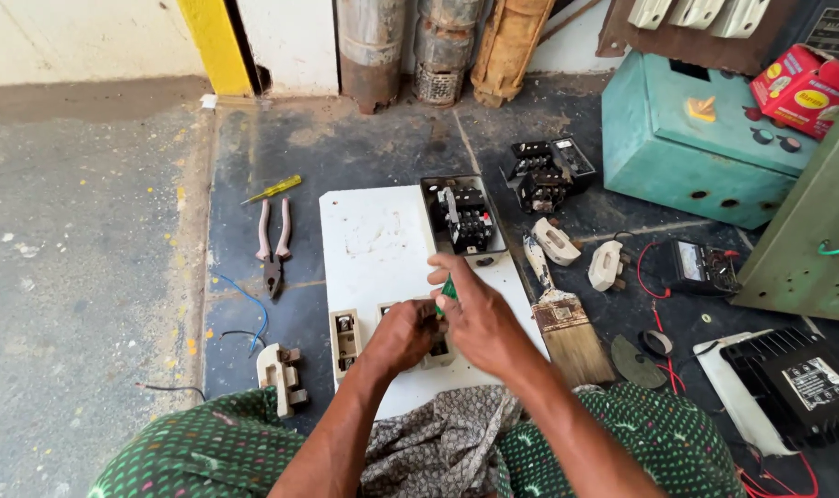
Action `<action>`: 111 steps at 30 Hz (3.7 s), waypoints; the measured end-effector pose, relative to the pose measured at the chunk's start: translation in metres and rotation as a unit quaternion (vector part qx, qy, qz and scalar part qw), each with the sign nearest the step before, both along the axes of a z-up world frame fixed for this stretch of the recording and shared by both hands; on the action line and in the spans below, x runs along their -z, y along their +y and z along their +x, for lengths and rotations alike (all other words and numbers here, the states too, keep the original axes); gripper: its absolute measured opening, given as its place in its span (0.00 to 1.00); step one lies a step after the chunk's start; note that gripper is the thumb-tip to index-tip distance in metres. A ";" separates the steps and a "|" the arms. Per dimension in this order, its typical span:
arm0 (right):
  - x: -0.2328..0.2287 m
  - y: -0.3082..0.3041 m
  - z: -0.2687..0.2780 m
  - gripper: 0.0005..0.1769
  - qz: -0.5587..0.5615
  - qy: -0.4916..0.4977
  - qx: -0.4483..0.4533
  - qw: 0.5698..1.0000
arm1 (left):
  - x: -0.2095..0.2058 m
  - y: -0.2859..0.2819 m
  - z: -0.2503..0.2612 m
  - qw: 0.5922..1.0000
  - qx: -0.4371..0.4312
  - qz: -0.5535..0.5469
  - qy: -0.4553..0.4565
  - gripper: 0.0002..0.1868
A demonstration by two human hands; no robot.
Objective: The person uses a screwdriver to remove screws from a white board and a black electrical component, then detaches the component to inspect it. They then pick up a different black unit and use the screwdriver to secure it onto the board.
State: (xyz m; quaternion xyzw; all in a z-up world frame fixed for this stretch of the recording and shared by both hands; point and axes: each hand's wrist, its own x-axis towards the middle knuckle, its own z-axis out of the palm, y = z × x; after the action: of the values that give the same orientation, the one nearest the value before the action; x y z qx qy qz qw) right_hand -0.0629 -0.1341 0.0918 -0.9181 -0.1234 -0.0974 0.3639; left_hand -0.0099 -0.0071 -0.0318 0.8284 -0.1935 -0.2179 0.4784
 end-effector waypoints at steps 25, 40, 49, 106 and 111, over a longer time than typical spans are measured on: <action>-0.001 0.007 0.001 0.21 -0.007 0.057 0.044 0.997 | -0.007 0.002 -0.003 0.994 -0.017 0.031 -0.106 0.11; 0.026 -0.016 0.027 0.22 0.190 0.081 -0.048 0.977 | 0.001 0.002 -0.005 0.991 0.007 -0.012 -0.132 0.05; 0.073 0.021 0.052 0.29 0.383 0.060 0.105 0.916 | 0.020 0.001 0.001 0.992 0.006 0.023 -0.123 0.12; 0.069 0.025 0.059 0.29 0.434 0.013 0.063 0.898 | 0.008 0.000 -0.001 0.994 0.011 0.029 -0.103 0.12; 0.071 0.040 0.049 0.29 0.444 -0.062 0.155 0.881 | 0.009 -0.003 -0.005 0.994 0.002 0.039 -0.105 0.10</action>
State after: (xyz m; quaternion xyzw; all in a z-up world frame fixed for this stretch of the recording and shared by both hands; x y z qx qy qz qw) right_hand -0.0136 -0.0937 0.0207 -0.6600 0.0543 -0.2535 0.7052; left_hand -0.0150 -0.0099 -0.0412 0.8642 -0.2359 -0.1384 0.4224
